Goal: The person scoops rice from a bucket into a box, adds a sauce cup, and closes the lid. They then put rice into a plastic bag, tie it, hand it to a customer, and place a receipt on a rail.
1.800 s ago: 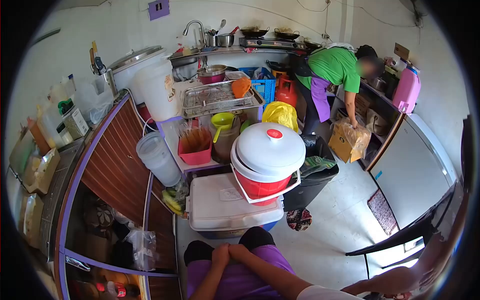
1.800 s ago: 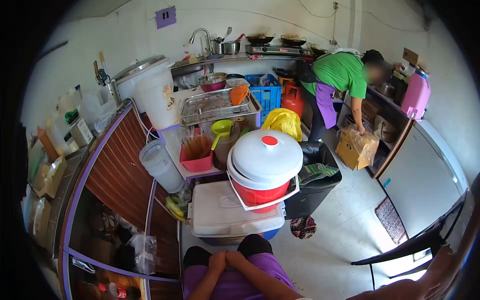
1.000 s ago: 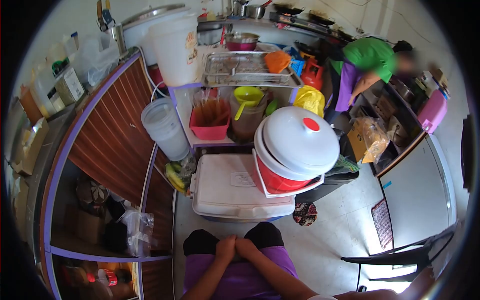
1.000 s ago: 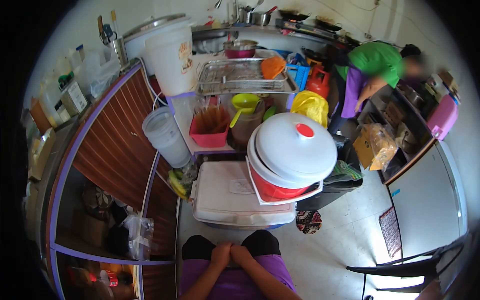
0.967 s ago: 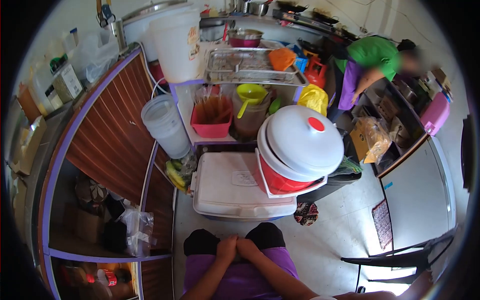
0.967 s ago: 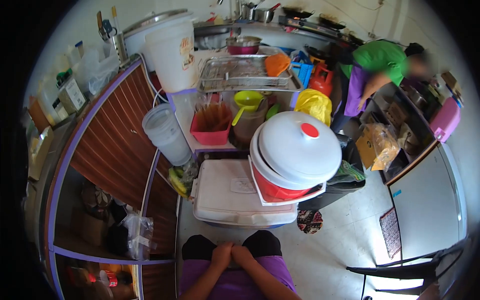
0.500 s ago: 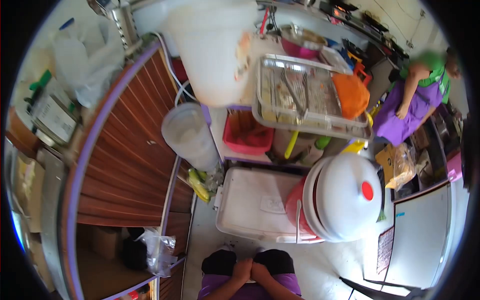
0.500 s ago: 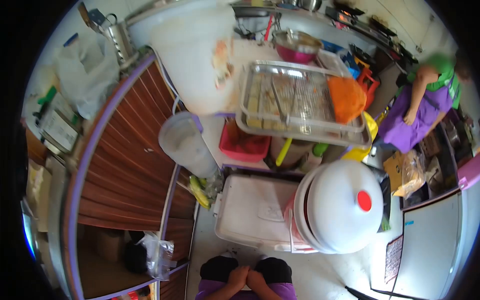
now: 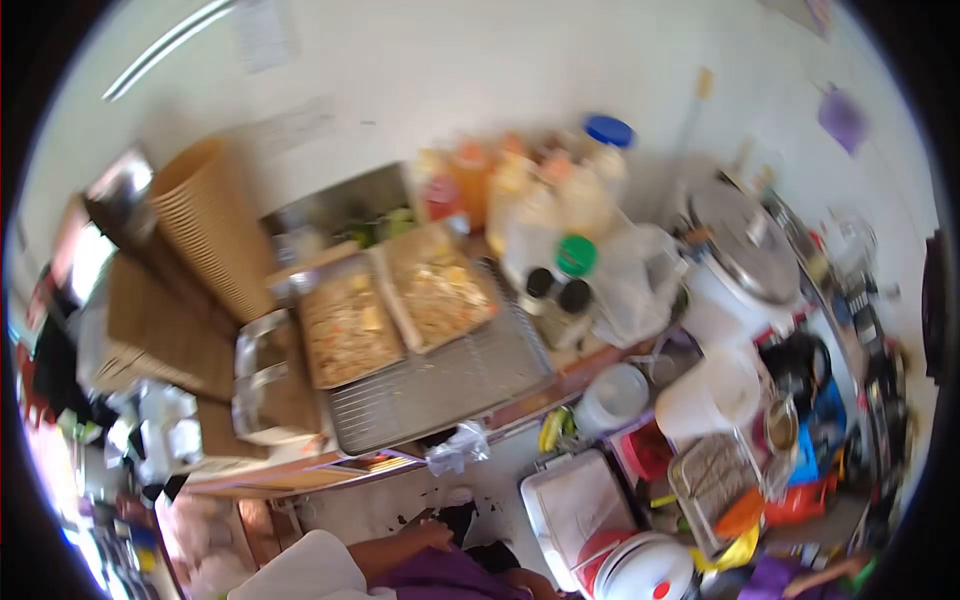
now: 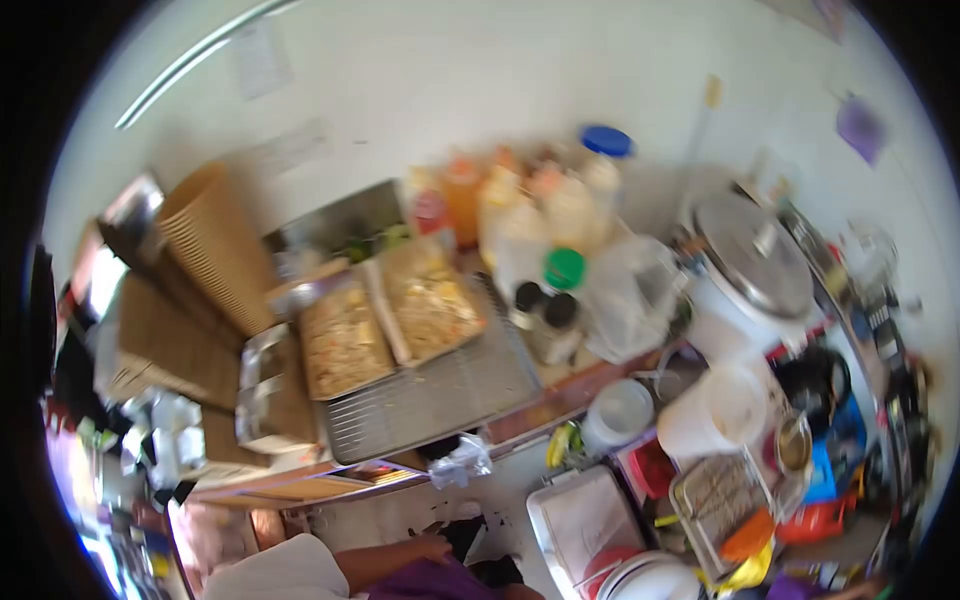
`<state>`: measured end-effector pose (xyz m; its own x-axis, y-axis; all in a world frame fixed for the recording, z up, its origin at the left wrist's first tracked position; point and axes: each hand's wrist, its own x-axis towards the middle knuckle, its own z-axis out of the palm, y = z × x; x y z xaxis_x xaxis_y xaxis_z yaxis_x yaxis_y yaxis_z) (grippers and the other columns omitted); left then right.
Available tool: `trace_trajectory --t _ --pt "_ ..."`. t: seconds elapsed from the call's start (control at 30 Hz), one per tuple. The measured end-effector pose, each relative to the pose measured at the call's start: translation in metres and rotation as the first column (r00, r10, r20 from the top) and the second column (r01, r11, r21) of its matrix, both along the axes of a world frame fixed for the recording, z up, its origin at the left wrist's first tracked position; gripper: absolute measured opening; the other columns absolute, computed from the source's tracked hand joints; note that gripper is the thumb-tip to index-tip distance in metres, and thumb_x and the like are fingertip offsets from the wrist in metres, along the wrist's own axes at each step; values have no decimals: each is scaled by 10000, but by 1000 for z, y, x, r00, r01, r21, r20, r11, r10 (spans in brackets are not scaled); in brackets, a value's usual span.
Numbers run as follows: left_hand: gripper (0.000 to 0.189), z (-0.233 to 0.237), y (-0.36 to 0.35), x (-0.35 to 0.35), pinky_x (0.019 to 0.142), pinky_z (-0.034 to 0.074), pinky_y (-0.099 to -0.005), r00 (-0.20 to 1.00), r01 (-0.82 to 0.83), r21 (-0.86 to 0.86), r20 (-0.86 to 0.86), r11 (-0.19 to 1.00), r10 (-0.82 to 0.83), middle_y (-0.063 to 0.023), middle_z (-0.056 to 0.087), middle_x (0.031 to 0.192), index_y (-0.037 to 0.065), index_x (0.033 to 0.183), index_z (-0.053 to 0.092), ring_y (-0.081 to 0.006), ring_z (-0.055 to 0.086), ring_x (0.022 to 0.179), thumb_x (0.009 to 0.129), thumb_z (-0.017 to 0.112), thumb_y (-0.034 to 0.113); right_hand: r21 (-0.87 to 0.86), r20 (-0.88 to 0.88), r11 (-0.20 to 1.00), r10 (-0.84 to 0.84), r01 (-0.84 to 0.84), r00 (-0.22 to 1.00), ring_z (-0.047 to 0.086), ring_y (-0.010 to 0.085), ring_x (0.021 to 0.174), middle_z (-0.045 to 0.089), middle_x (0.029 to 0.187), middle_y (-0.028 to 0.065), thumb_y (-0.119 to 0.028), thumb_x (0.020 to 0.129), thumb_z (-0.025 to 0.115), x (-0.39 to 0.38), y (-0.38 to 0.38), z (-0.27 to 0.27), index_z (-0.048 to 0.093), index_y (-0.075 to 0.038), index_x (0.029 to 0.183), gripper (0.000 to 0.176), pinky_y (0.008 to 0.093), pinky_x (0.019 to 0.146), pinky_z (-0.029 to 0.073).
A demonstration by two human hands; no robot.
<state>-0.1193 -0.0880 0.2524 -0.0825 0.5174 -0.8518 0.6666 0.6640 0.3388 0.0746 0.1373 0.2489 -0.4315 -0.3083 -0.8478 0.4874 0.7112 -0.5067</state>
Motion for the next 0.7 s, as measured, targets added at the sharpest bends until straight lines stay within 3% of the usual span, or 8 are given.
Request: trace_trajectory --t 0.17,0.23,0.27,0.37,0.43,0.57,0.63,0.7 --pt "469 -30 -55 -62 897 452 -531 964 -46 47 263 998 33 -127 582 1155 174 1213 560 -331 556 1097 757 607 268 156 368 983 37 -100 929 634 214 958 678 1044 67 -487 890 477 -149 68 126 659 -147 1118 448 377 792 498" --pt "446 15 -77 -60 877 472 -492 891 -426 248 -52 870 451 -151 581 1148 180 1200 559 -325 570 1074 755 577 193 -257 -21 962 -102 93 995 624 170 761 684 843 13 -383 945 422 -230 69 236 674 -79 889 398 314 699 488" --pt "440 51 -86 -61 867 482 -472 746 -552 377 -175 744 643 -162 581 1144 182 1194 559 -322 578 1063 754 562 155 -276 -455 958 -53 -84 889 624 174 763 658 760 42 -265 941 416 -267 57 291 629 -54 782 340 308 737 485" --pt "407 99 -109 -71 867 482 -440 587 -610 497 -240 617 773 -184 581 1130 133 1166 561 -320 598 1015 763 520 94 -558 -687 829 -438 -34 580 569 144 901 592 878 57 6 863 425 -356 -25 451 545 -30 914 135 284 841 431" --pt "373 95 -122 -80 872 479 -429 531 -622 645 -72 445 845 -193 592 1103 91 1153 559 -326 600 1004 782 518 107 -431 -872 869 -332 -244 359 554 145 936 571 950 55 13 876 465 -403 -84 536 535 -25 982 133 291 841 432" --pt "329 93 -141 -99 874 472 -431 502 -670 672 99 315 859 -199 618 1053 26 1135 557 -348 602 979 822 512 119 -326 -918 786 -397 -525 -25 580 146 1002 615 1029 55 -122 942 516 -509 -203 631 557 -30 1057 153 286 889 440" --pt "319 97 -147 -101 866 472 -428 422 -651 741 171 166 891 -206 625 1035 32 1137 562 -350 608 963 836 511 124 -492 -840 659 -531 -569 110 591 192 1025 587 1069 78 -71 894 528 -568 -259 653 561 -26 1046 161 313 858 472" --pt "317 103 -151 -97 864 473 -421 365 -635 766 185 98 913 -207 628 1036 33 1145 560 -349 610 956 846 513 129 -424 -856 715 -516 -556 -10 581 230 1018 563 1084 98 -76 868 531 -600 -291 663 564 -30 1042 182 328 858 474"
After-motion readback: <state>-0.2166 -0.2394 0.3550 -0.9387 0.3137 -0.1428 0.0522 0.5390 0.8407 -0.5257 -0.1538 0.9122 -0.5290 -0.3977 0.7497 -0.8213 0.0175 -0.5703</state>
